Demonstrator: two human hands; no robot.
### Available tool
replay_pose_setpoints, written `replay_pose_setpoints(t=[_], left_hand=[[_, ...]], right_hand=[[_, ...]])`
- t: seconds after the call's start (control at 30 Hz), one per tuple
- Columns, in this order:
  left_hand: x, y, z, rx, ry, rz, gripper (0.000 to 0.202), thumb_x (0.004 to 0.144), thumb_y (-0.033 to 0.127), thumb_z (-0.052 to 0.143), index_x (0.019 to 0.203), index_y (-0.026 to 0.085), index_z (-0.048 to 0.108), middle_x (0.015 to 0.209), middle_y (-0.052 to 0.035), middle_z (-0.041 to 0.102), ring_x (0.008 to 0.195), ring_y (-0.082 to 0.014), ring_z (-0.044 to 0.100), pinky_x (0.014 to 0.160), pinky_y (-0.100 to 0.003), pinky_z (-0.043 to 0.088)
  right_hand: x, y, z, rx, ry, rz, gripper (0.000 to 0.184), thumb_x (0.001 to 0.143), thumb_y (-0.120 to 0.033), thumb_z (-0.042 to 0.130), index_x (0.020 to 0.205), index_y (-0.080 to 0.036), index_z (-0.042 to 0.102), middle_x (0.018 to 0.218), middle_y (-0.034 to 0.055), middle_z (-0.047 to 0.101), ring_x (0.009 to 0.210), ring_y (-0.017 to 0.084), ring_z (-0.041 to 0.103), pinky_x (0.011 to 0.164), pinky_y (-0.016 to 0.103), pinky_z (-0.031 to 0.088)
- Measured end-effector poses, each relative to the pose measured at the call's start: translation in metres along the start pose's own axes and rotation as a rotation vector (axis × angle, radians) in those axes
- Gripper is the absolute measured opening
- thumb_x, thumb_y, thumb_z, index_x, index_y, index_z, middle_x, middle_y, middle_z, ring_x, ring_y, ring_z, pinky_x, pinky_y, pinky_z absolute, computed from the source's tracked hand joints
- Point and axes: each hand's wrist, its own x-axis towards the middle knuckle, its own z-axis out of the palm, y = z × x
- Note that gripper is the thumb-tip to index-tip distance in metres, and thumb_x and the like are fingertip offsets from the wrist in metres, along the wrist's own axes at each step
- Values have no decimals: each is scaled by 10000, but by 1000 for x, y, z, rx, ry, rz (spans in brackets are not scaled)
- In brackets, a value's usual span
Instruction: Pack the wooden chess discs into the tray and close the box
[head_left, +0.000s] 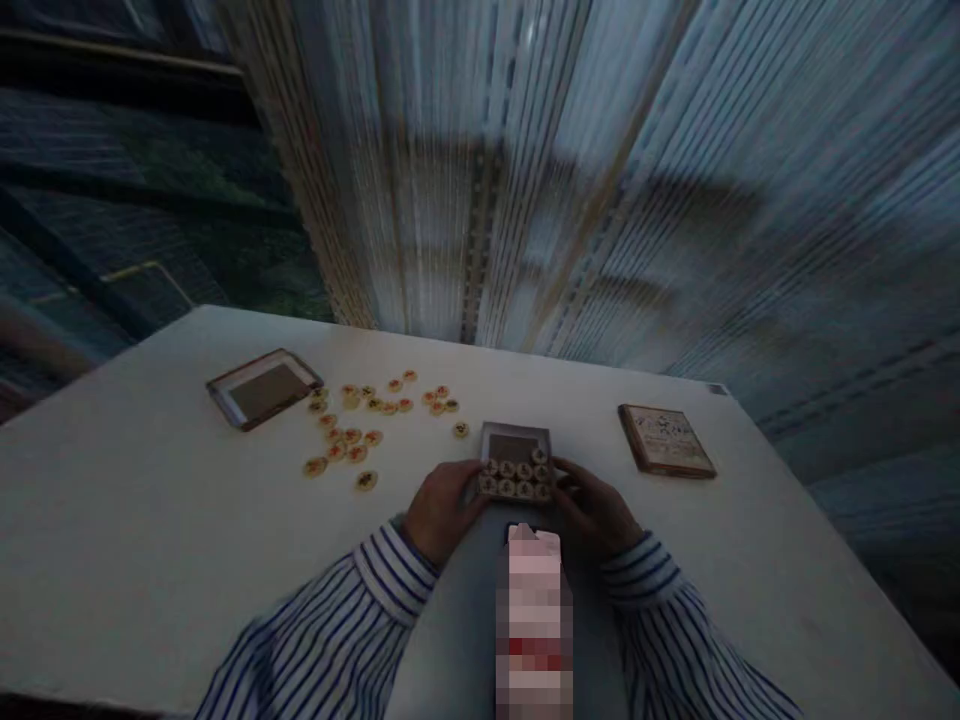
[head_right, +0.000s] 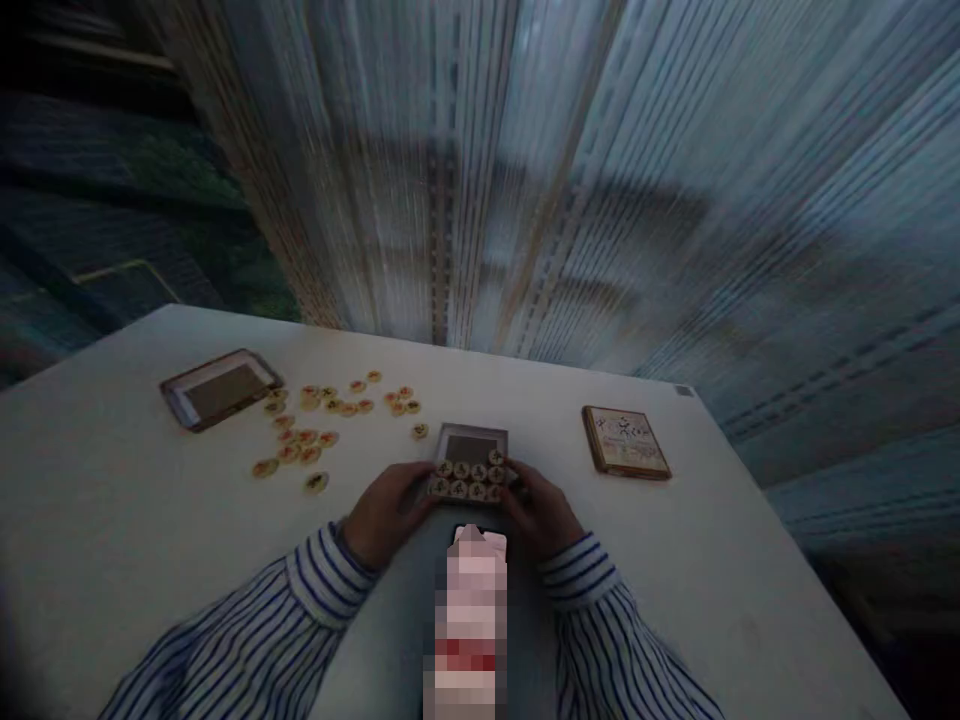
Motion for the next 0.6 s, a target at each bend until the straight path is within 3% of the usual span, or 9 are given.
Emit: replay_pose_setpoints(t=[0.17, 0.6], left_hand=[[-3, 0, -2, -5, 3, -10, 317, 736, 229, 597, 1045, 167, 558, 957, -94, 669, 898, -230, 620, 765, -380, 516], [0, 2, -5, -6, 35, -12, 286, 735, 243, 589, 1000, 138, 585, 932, -109, 677, 872, -223, 626, 774, -370, 515]], right_hand=[[-2, 2, 2, 14, 19, -11, 413, 795, -313, 471, 1177, -159, 498, 808, 56, 627, 568, 113, 573, 524, 241, 482], [-1, 2, 3, -42, 65, -14, 388, 785, -290, 484, 1153, -173, 512, 833, 61, 629, 587, 125, 581, 525, 256, 490]])
